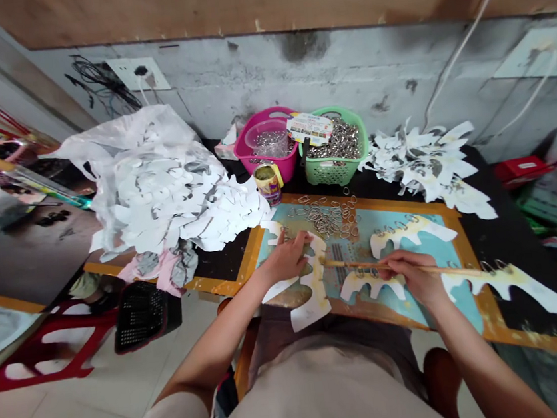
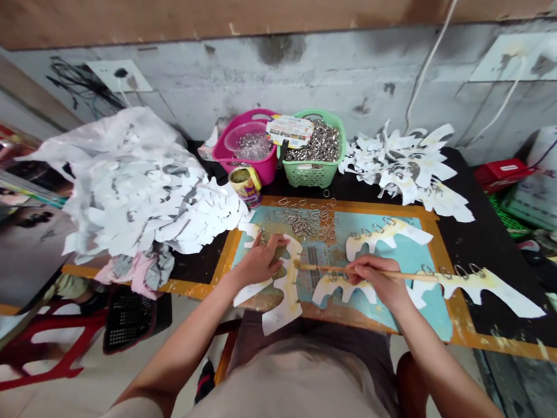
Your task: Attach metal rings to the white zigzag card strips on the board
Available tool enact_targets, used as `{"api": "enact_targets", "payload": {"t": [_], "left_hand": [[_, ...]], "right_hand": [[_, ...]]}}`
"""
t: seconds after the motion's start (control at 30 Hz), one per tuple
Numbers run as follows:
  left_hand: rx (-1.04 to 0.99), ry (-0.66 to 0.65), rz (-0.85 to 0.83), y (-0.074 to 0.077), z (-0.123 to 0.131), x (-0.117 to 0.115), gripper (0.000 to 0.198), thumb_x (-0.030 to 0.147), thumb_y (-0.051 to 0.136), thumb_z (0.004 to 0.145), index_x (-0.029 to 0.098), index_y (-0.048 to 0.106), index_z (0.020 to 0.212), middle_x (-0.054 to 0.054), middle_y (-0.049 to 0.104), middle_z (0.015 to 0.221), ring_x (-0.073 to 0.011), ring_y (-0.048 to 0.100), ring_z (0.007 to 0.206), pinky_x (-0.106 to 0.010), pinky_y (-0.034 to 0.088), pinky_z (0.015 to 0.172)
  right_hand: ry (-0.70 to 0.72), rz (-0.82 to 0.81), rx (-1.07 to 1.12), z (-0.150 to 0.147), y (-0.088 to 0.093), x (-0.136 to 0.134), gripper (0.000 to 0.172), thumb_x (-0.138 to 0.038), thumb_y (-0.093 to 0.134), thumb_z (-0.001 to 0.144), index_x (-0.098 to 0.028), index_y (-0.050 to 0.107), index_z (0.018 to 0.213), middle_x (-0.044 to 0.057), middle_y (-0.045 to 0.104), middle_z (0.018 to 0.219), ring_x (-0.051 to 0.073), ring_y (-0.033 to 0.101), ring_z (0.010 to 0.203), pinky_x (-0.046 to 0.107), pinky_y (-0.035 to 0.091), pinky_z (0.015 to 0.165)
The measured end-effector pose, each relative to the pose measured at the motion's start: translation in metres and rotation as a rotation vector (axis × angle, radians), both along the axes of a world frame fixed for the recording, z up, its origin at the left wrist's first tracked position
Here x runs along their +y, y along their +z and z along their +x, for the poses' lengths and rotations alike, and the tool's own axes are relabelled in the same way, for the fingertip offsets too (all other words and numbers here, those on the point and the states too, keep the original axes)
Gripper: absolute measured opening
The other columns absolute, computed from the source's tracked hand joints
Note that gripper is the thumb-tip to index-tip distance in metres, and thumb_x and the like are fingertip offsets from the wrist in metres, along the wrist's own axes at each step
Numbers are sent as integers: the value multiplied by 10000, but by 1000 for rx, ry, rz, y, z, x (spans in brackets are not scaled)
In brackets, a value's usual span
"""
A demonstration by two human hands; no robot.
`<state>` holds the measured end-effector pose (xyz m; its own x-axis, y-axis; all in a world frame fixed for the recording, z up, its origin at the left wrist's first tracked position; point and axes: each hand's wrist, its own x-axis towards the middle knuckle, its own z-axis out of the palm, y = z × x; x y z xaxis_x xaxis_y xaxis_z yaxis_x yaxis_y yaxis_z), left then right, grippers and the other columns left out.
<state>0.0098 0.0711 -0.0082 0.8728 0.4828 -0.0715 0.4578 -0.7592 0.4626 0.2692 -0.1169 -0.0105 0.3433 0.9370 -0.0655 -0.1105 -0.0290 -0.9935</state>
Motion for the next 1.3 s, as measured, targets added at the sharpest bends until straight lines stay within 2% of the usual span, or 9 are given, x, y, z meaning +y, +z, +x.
{"api": "enact_targets", "payload": {"t": [0.2,0.3,0.47,0.63,0.73,0.83,1.0,1.13,1.3], "left_hand": [[-13,0,0,-1,0,0,536,158,494,846,204,251,1321,-118,567,1356,-249,521,1274,-579,66,1171],[-22,-2,2,-2,0,0,533,156,492,844,200,250,1317,-113,578,1343,-253,532,1263,-585,70,1168],[-13,0,3,-1,0,0,520,166,501,844,190,270,1309,-125,588,1329,-256,533,1261,-576,68,1174],[5,1,9,0,0,-1,522,158,492,847,201,262,1314,-122,563,1359,-247,525,1271,-579,68,1173],[9,-1,16,-1,0,0,521,167,489,851,197,261,1318,-130,561,1359,-248,535,1260,-582,74,1171],[12,-6,15,-1,0,0,512,160,482,851,188,265,1314,-139,558,1357,-252,536,1258,-586,80,1167],[5,-26,43,3,1,-3,526,126,473,845,193,254,1318,-133,565,1334,-242,530,1258,-561,97,1171],[-23,-43,107,6,2,-9,542,90,466,826,186,255,1316,-131,555,1291,-238,527,1235,-507,170,1172],[-90,-65,202,7,3,-10,543,68,494,747,177,338,1255,-143,453,1341,-266,412,1318,-448,248,1149]], "right_hand": [[2,-15,44,0,-3,-1,122,-261,693,738,-175,772,773,59,700,609,190,658,524,266,537,494],[122,-49,44,-2,-5,-3,124,-260,699,732,-166,772,768,61,697,603,181,644,506,260,528,489],[4,-16,23,-3,-4,-6,124,-258,666,779,-193,769,799,45,708,637,181,660,546,263,539,528],[336,94,-28,0,4,-16,141,-283,680,784,-181,774,809,53,696,645,188,638,520,283,512,501],[158,199,6,-4,4,-19,134,-270,661,806,-210,775,840,45,709,697,179,648,553,275,515,524],[-18,107,-23,-7,-2,-18,134,-241,644,840,-240,765,896,31,719,722,181,675,619,269,539,578],[287,105,-31,-3,-5,-23,138,-268,658,792,-191,768,824,54,682,634,191,626,517,295,498,488],[51,288,49,0,6,-26,165,-240,604,719,-196,763,727,70,680,641,188,576,447,312,443,407],[-222,282,105,2,18,-21,144,-235,593,646,-205,722,703,50,645,593,188,556,424,305,411,384]]}}
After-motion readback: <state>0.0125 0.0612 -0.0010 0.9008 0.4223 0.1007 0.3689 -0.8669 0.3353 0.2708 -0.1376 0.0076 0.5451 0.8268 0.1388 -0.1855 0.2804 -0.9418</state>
